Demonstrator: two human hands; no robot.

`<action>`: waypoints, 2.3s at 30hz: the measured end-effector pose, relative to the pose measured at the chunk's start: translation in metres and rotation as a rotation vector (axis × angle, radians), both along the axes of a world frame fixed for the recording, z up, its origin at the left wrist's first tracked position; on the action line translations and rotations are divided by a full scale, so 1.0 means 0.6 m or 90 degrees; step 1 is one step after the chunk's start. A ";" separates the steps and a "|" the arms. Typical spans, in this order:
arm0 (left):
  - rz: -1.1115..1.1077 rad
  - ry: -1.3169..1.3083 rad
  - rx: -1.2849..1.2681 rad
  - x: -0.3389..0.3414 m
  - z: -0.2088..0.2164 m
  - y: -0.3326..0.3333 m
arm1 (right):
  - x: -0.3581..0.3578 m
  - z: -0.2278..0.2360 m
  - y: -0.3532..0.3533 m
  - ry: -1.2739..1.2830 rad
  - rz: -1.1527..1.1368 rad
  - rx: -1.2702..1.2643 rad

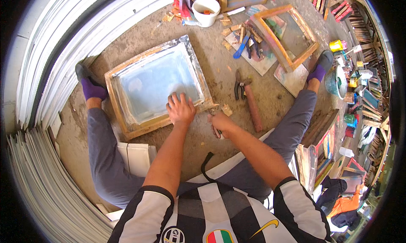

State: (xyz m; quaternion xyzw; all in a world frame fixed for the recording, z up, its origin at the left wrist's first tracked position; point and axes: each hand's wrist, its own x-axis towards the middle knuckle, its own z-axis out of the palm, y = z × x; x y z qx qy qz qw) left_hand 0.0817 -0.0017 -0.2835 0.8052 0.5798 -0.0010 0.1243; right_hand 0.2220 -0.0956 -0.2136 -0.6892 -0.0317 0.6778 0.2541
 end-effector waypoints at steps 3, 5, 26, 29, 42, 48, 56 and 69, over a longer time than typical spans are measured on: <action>0.004 -0.007 -0.026 0.000 0.003 0.004 | -0.004 -0.011 -0.019 -0.042 0.033 0.035; 0.013 -0.014 -0.041 0.003 0.005 0.004 | -0.013 -0.058 -0.056 -0.178 0.085 0.133; 0.006 -0.003 -0.004 0.007 0.007 0.005 | 0.033 -0.030 0.036 0.159 -0.039 -0.055; 0.021 -0.020 -0.029 0.000 0.002 0.004 | 0.022 -0.012 0.013 0.057 0.068 0.003; 0.032 -0.014 -0.045 0.003 0.009 0.005 | -0.053 -0.107 -0.152 -0.491 0.183 0.203; 0.034 -0.026 0.002 0.001 -0.003 0.002 | -0.054 -0.095 -0.171 -0.484 0.084 0.224; 0.033 -0.025 0.002 -0.001 -0.007 0.004 | -0.052 -0.103 -0.165 -0.548 0.210 0.248; 0.026 -0.028 -0.009 -0.002 0.002 0.005 | -0.056 -0.108 -0.168 -0.484 0.221 0.244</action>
